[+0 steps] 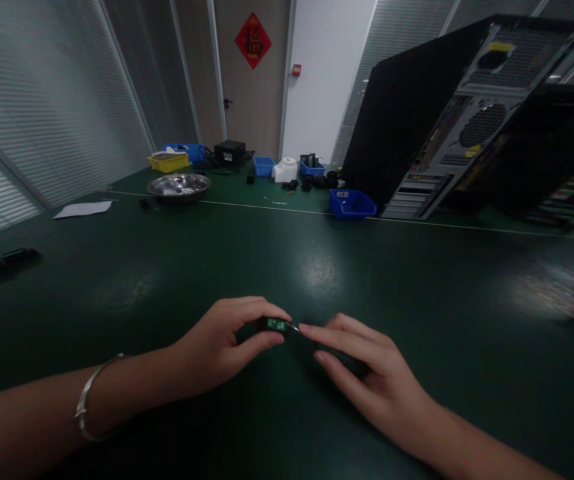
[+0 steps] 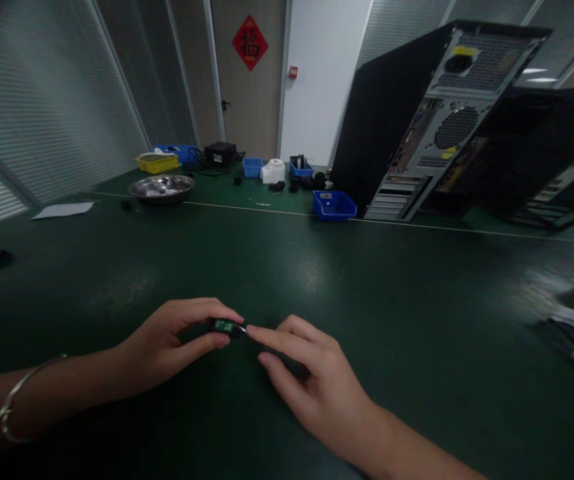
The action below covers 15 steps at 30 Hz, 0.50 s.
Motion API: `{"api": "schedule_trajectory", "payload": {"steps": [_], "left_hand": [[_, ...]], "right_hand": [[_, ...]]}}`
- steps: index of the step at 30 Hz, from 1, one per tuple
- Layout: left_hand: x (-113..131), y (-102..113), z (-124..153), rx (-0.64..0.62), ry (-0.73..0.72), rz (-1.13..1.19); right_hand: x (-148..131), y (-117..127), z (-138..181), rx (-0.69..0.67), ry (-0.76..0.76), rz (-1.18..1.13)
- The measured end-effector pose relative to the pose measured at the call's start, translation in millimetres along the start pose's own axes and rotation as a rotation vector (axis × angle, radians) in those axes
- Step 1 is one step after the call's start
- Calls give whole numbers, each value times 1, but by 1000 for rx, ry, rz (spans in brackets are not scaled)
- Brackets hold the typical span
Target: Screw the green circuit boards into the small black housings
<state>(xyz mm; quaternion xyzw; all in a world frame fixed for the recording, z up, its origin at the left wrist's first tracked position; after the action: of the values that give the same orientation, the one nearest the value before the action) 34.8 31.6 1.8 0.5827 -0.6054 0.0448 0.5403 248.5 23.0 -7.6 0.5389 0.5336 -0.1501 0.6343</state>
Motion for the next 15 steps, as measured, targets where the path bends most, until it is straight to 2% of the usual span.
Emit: {"api": "schedule_trajectory", "payload": {"steps": [7,15], "left_hand": [[-2,-1,1,-34,-24,-36],[-1,0,0,7,-38,5]], "right_hand": [[0,0,-2,-12,-30,-12],[-2,-1,-4,-15,-82,-84]]}}
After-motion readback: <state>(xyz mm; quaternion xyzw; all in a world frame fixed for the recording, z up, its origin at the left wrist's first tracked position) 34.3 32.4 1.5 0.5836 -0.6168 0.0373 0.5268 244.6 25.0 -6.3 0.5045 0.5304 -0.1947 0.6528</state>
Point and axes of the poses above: each hand's wrist, its own z-axis away from the middle knuckle, its own y-axis out of the back of the hand, x = y × z, the point moved 3 cm from there along -z, towards the middle knuckle, and after that the axes turned 13 degrees about -y, right-handed, at the moved point
